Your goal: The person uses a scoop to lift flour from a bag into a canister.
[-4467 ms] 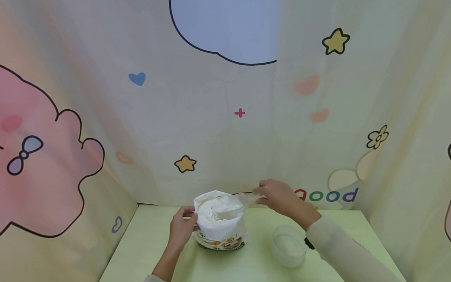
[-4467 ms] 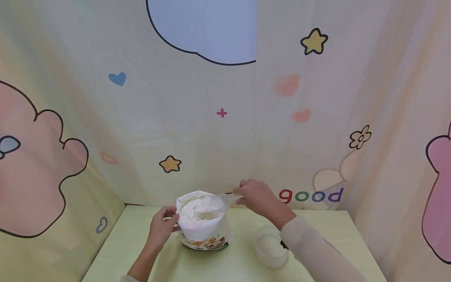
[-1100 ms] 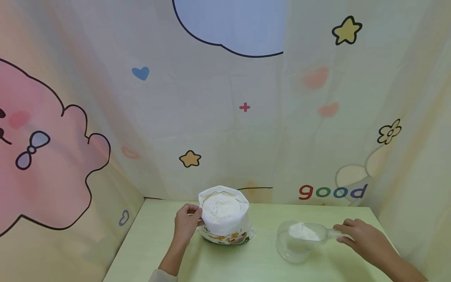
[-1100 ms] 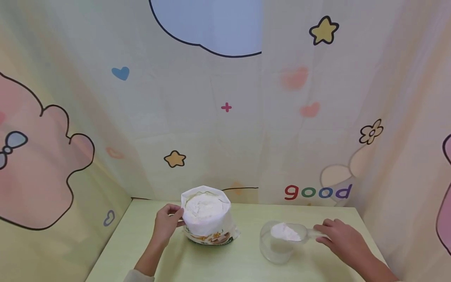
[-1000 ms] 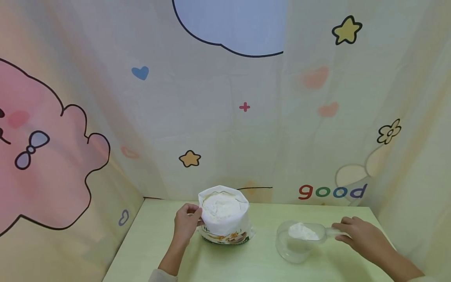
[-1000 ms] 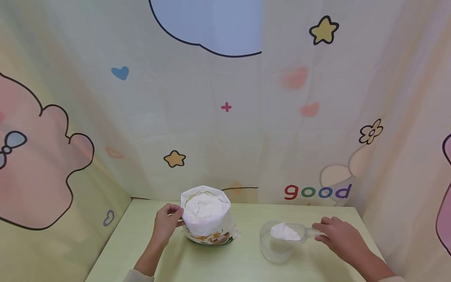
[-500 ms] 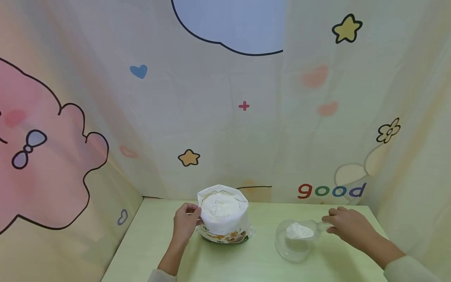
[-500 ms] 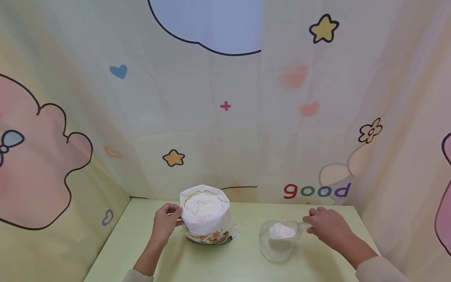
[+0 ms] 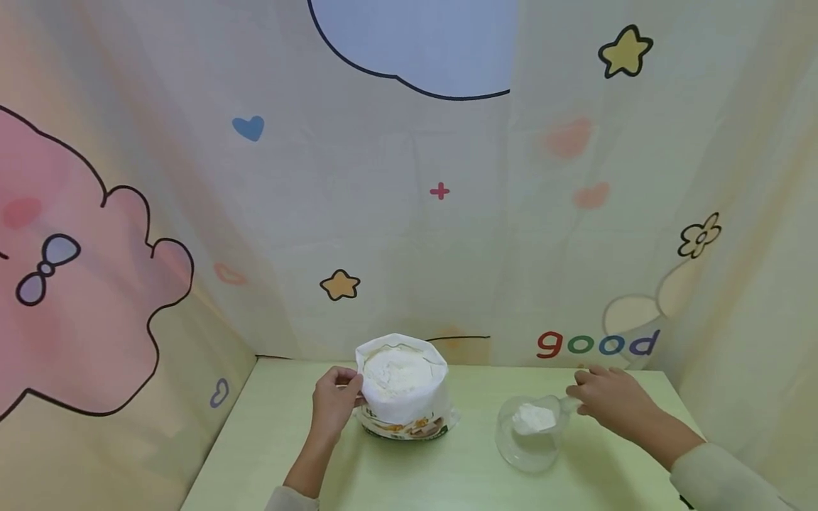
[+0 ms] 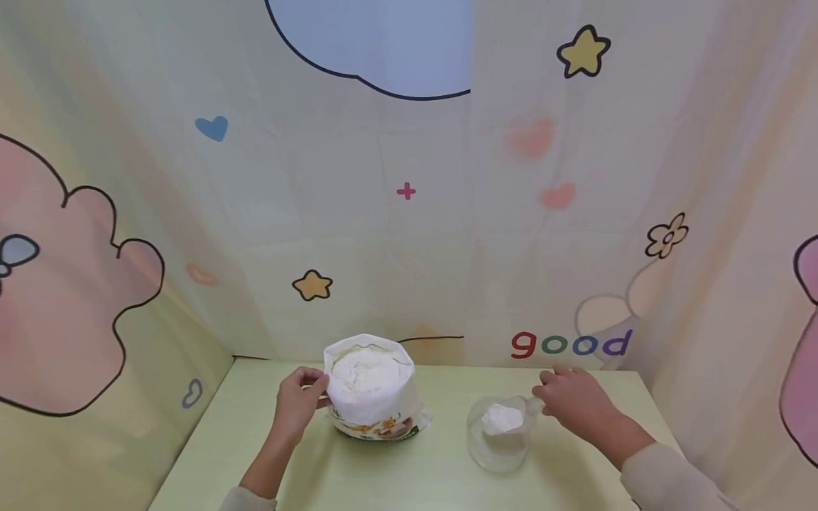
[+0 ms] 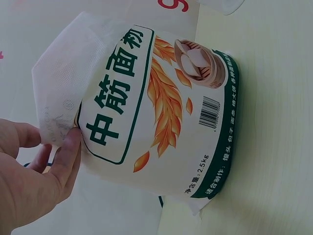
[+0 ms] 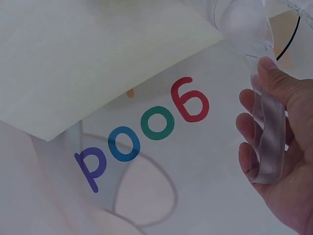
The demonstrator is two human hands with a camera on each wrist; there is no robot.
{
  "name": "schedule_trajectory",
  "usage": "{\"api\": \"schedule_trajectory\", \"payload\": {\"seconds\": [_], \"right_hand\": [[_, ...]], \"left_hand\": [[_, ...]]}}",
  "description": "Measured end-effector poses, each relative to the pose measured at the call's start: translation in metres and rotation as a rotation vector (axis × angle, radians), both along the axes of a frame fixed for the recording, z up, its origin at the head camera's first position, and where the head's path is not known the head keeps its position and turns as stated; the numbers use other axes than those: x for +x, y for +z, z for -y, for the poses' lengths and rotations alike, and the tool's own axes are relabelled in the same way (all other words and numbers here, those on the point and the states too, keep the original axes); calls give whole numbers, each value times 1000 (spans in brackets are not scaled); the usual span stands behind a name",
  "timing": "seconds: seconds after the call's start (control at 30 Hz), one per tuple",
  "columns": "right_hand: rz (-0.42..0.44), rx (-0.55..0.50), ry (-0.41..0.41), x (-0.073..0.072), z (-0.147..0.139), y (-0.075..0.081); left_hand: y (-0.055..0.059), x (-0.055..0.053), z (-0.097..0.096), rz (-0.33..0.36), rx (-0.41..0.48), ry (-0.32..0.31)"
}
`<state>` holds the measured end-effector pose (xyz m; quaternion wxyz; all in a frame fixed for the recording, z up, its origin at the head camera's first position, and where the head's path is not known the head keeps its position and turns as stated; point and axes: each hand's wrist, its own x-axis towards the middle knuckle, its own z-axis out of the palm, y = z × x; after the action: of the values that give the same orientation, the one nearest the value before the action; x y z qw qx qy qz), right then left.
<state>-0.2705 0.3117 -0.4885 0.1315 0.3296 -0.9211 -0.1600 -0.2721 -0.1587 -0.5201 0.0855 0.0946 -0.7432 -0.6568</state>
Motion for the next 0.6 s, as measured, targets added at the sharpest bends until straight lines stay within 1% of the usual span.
{"api": "schedule_trajectory", "payload": {"seconds": [0.13,0.33,0.43,0.6], "right_hand": [[-1,38,10,-2,5,1],[8,83,12,-4,10,3],[-12,113,26,-4,12,4],[-70,150,67,-6,14,5]], "left_hand": [[0,0,1,-7,4,-6],[1,-1,0,3,10,-8],[1,-1,0,2,8,-6],[1,-1,0,3,0,-6]]}}
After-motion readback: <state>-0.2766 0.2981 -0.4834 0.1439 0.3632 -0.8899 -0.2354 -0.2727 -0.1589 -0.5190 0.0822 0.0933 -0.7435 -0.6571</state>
